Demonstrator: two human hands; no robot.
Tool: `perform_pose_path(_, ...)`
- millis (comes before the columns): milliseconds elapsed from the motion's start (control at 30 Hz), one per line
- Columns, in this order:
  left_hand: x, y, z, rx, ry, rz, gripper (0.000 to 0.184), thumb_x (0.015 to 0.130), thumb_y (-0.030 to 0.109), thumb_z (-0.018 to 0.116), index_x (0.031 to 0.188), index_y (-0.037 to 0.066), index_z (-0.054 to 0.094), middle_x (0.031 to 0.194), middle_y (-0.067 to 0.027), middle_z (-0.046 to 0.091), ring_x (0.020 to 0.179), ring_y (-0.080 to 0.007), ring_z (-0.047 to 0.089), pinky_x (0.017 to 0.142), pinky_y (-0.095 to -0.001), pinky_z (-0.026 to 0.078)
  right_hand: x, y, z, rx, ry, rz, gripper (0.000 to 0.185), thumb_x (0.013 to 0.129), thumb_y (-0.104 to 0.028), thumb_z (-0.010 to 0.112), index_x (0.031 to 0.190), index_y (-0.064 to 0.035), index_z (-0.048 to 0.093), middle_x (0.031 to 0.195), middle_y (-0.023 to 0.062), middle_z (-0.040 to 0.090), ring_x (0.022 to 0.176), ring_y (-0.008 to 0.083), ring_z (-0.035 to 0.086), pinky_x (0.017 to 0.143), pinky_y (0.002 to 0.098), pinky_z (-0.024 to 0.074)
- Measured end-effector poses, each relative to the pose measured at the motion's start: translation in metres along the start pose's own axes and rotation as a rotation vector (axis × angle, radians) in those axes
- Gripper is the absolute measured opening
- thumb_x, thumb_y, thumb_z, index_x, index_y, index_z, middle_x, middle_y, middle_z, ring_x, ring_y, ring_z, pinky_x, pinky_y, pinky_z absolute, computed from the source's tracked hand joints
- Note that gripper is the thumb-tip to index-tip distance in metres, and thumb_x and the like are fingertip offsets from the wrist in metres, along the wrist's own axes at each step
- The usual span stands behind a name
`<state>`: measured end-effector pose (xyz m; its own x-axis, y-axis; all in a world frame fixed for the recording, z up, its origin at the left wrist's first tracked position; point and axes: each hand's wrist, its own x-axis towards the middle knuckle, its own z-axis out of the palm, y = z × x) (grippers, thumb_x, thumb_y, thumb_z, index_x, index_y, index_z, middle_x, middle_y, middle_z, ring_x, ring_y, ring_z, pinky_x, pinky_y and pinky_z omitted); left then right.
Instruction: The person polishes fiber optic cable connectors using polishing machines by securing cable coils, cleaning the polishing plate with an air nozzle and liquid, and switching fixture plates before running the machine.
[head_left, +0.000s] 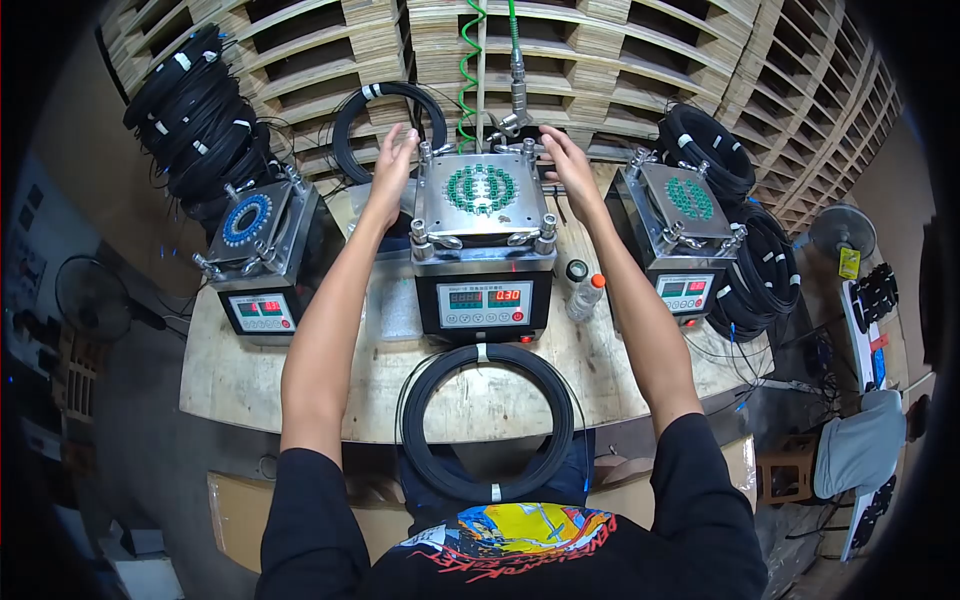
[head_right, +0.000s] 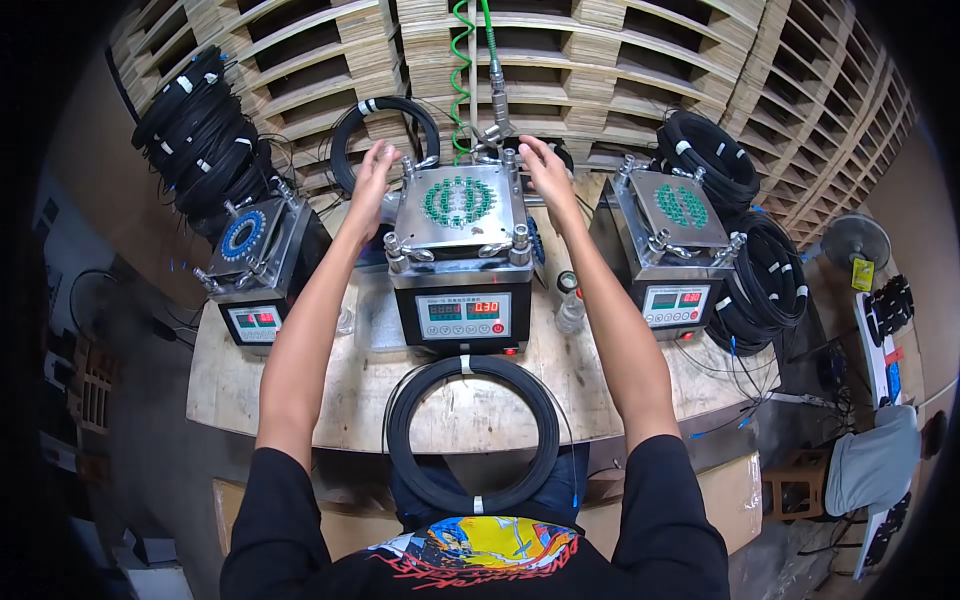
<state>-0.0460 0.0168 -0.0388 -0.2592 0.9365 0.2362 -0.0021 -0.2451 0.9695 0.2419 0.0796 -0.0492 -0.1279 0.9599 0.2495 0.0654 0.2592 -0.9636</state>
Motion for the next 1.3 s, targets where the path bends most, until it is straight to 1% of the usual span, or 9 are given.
perform_pose_path(133,0.027,-0.03,0.009,0.0,-0.016,-0.1,0.063,0.105,0.041,0.055,0.152,0.005,0.037,0.115,-0.0087,0.073,0.111,-0.0158,0.06,0.106,-0.0322,0.038,0.025,0.013,0.015,-0.016,-0.037,0.027,0.033,0.103,-0.025,0.052,0.125,-0.0076,0.069,0.106,0.0029,0.07,0.098,0.0114,0.061,0.086,0.0262,0.0467)
perform_pose_path(367,0.034,-0.037,0.01,0.068,-0.115,-0.078,0.044,0.111,0.037,0.038,0.142,0.01,0.053,0.12,-0.0078,0.071,0.106,-0.014,0.062,0.095,-0.0304,0.049,0.035,0.022,0.02,0.032,-0.108,-0.046,0.036,0.103,-0.02,0.044,0.119,0.0003,0.068,0.105,0.0074,0.073,0.098,0.0151,0.066,0.089,0.028,0.0481)
perform_pose_path(567,0.03,-0.051,-0.006,0.011,-0.009,-0.092,0.042,0.104,0.029,0.058,0.14,0.008,0.056,0.119,-0.0049,0.066,0.101,-0.0125,0.058,0.092,-0.0272,0.046,0.009,0.032,0.003,0.12,-0.054,0.014,0.046,0.107,-0.028,0.048,0.149,-0.0103,0.047,0.133,0.0069,0.063,0.111,0.015,0.061,0.091,0.0323,0.0499)
perform_pose_path(767,-0.059,-0.04,-0.043,0.243,0.027,0.187,0.022,0.099,0.01,0.057,0.119,0.002,0.06,0.107,-0.0084,0.066,0.099,-0.0148,0.064,0.087,-0.0304,0.051,-0.081,0.031,-0.039,0.076,-0.133,0.091,0.029,0.1,-0.012,0.053,0.126,-0.0009,0.061,0.09,0.0068,0.068,0.078,0.0123,0.065,0.07,0.0266,0.0534)
perform_pose_path(900,-0.164,-0.037,-0.052,0.32,-0.137,0.077,0.013,0.099,0.007,0.056,0.111,0.003,0.059,0.095,-0.0048,0.065,0.075,-0.0119,0.063,0.067,-0.0261,0.05,-0.158,0.024,-0.056,-0.078,-0.401,0.244,0.019,0.095,-0.006,0.052,0.112,0.0006,0.058,0.067,0.0035,0.059,0.056,0.011,0.059,0.053,0.0257,0.0466)
perform_pose_path(1000,-0.227,-0.056,-0.064,0.525,-0.202,0.141,0.014,0.097,0.008,0.057,0.111,0.001,0.058,0.089,-0.0066,0.063,0.071,-0.0149,0.062,0.064,-0.028,0.049,-0.2,0.047,-0.068,-0.106,-0.283,0.171,0.006,0.093,-0.002,0.052,0.098,-0.0005,0.054,0.06,0.0041,0.056,0.049,0.0096,0.055,0.044,0.0259,0.0421)
perform_pose_path(1167,-0.284,-0.072,-0.064,0.979,-0.392,0.196,0.039,0.093,0.028,0.069,0.116,0.001,0.055,0.107,-0.0168,0.06,0.091,-0.0311,0.065,0.077,-0.0404,0.052,-0.24,0.096,-0.075,-0.472,-0.698,0.314,0.039,0.096,-0.032,0.062,0.122,-0.0033,0.063,0.073,0.0037,0.063,0.059,0.0102,0.061,0.05,0.0252,0.0467)
perform_pose_path(1233,-0.29,-0.08,-0.062,1.038,-0.46,0.064,0.057,0.087,0.038,0.074,0.124,0.0,0.053,0.12,-0.0231,0.057,0.106,-0.0405,0.061,0.088,-0.0469,0.051,-0.253,0.111,-0.063,-0.687,-0.79,0.299,0.082,0.08,-0.072,0.069,0.124,-0.0028,0.063,0.094,0.0182,0.068,0.086,0.0276,0.067,0.076,0.0377,0.0545)
perform_pose_path(1300,-0.291,-0.086,-0.057,1.353,-0.667,-0.11,0.072,0.08,0.039,0.077,0.128,-0.006,0.049,0.126,-0.0291,0.055,0.118,-0.0389,0.059,0.093,-0.0477,0.051,-0.262,0.128,-0.049,-0.781,-0.81,0.314,0.092,0.073,-0.076,0.072,0.118,0.0031,0.064,0.101,0.0263,0.067,0.097,0.0383,0.066,0.089,0.0421,0.0524)
